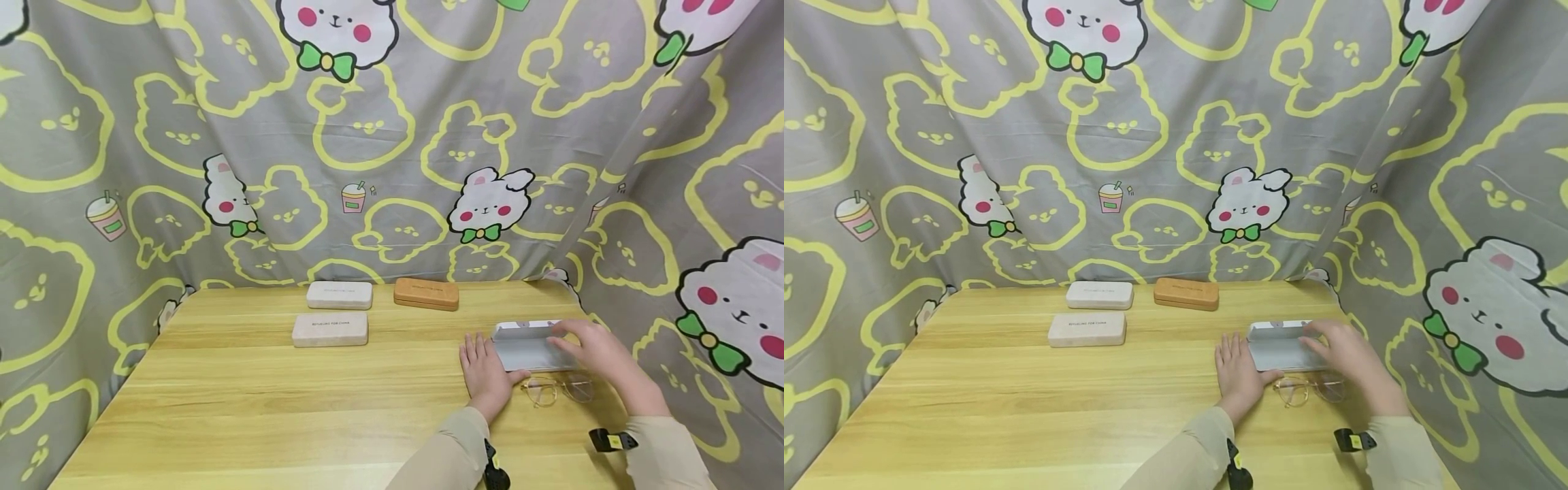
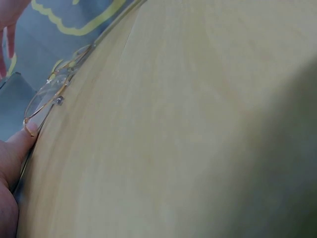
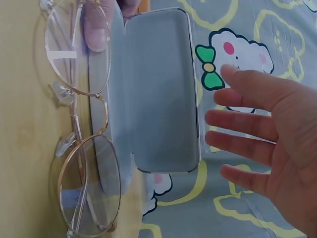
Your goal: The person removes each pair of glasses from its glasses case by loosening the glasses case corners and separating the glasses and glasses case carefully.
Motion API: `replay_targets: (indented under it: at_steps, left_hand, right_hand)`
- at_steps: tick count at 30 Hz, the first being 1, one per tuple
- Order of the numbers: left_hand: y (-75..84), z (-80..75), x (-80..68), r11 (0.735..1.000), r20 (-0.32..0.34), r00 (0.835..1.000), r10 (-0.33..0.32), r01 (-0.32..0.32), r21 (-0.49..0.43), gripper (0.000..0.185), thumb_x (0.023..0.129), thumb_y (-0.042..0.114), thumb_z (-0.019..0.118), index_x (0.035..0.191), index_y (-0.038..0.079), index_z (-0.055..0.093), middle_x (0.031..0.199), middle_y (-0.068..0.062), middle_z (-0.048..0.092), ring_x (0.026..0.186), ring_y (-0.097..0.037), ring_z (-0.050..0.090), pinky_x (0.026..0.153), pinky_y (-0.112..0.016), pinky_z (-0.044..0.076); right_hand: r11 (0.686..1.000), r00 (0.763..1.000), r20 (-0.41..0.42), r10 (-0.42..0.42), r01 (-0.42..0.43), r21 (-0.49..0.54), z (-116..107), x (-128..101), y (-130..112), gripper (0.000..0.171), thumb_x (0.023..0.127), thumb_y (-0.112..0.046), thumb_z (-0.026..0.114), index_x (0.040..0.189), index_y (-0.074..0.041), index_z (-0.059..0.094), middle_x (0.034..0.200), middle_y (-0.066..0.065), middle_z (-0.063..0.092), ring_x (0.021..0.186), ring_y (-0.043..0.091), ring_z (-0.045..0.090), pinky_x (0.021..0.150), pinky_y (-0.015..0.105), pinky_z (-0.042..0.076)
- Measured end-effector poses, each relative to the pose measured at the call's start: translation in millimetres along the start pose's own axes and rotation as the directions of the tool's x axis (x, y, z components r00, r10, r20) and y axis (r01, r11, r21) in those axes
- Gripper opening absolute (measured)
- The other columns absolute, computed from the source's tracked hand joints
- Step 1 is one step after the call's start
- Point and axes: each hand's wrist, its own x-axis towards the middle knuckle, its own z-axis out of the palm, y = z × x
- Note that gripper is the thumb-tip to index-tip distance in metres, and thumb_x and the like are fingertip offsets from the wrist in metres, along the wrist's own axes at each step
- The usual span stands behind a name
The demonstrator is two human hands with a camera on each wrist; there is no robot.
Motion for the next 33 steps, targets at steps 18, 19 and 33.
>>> replay_targets:
  at_steps: [18,19,33]
  left_hand:
    - [0.6,3.3,-0.8,1.000,-0.039,0.999,0.007,-0.008,-0.015,0.104,0.062,0.084,0.061,0.140,0.017,0.048,0.153,-0.002,0.042,0.149,-0.024,0.028,0.121,-0.042,0.025]
    - [0.6,3.5,-0.8,1.000,-0.041,0.999,0.008,-0.008,-0.016,0.104,0.061,0.084,0.061,0.140,0.017,0.048,0.153,-0.002,0.042,0.149,-0.024,0.028,0.121,-0.042,0.025]
    - [0.5,6.0,1.1,1.000,-0.034,0.999,0.004,-0.005,-0.027,0.104,0.061,0.083,0.063,0.140,0.016,0.048,0.153,-0.002,0.043,0.149,-0.024,0.028,0.121,-0.042,0.024]
  right_hand:
    - [0.999,0.999,-0.033,0.033,-0.033,0.020,14,17,11,0.019,0.089,-0.026,0.071,0.097,-0.009,0.073,0.097,0.011,0.073,0.094,0.033,0.067,0.080,0.052,0.053]
    - [0.999,0.999,-0.033,0.028,-0.027,0.026,16,18,12,0.018,0.089,-0.025,0.070,0.096,-0.009,0.072,0.096,0.010,0.073,0.093,0.033,0.067,0.080,0.051,0.052]
    - [0.996,0.997,0.016,0.075,-0.076,0.055,32,28,29,0.024,0.095,-0.034,0.063,0.096,-0.012,0.073,0.096,0.009,0.073,0.086,0.025,0.066,0.073,0.044,0.052]
